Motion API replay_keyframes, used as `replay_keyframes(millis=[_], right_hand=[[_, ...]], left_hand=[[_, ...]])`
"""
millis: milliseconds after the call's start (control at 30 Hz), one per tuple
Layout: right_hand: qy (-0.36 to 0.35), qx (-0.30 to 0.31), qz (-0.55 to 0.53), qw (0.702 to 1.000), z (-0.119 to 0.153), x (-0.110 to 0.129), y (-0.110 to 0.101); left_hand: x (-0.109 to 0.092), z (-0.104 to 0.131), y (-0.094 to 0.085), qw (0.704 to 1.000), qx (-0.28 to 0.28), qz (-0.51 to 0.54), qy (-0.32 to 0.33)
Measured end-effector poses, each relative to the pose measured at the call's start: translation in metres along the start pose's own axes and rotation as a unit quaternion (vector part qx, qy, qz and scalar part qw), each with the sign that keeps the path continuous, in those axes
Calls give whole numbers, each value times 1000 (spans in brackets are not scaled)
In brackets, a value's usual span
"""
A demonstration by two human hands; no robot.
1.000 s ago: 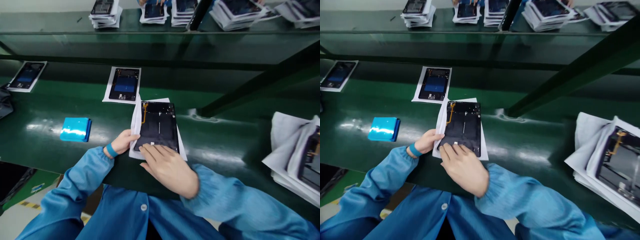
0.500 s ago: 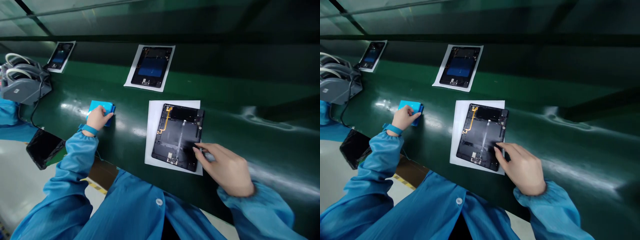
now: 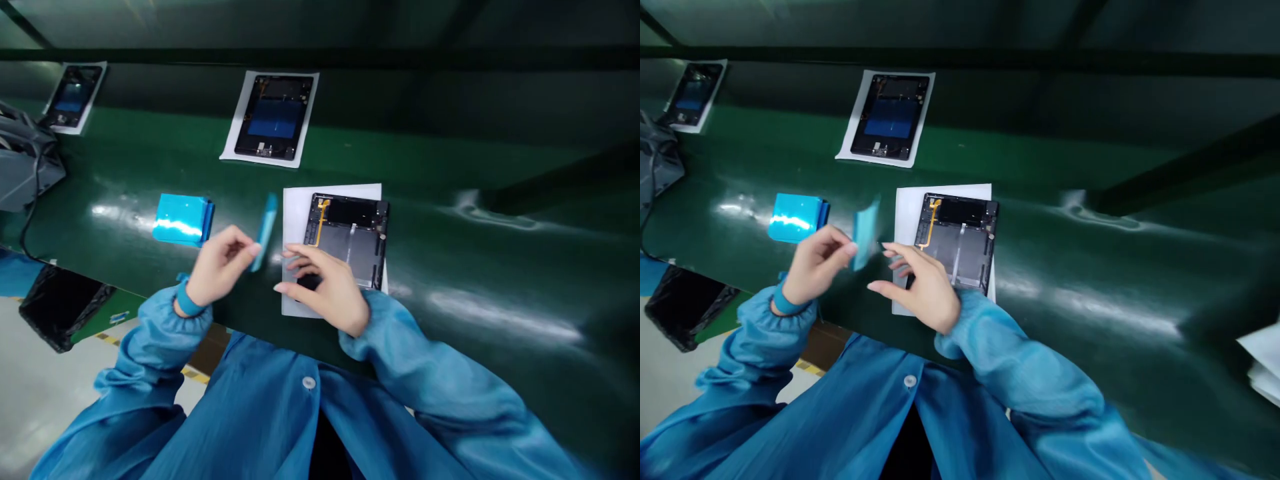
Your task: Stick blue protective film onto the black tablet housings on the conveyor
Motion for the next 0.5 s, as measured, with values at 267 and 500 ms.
replay_keyframes(millis=[267, 500], right_hand=[[112, -8, -216, 970, 8, -17, 4], [162, -149, -141, 965, 15, -40, -11]], left_hand=[[-1, -5, 60, 981, 134, 129, -53], [0, -13, 56, 990, 131, 36, 42]])
Point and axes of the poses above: each hand's wrist, its own z-axis away from the middle knuckle, its own y-axis out of the palm, x = y × z, the point moved 2 cm from there along -z, towards the middle knuckle, and after that the axes turned 15 degrees about z, right-handed, at the moved point
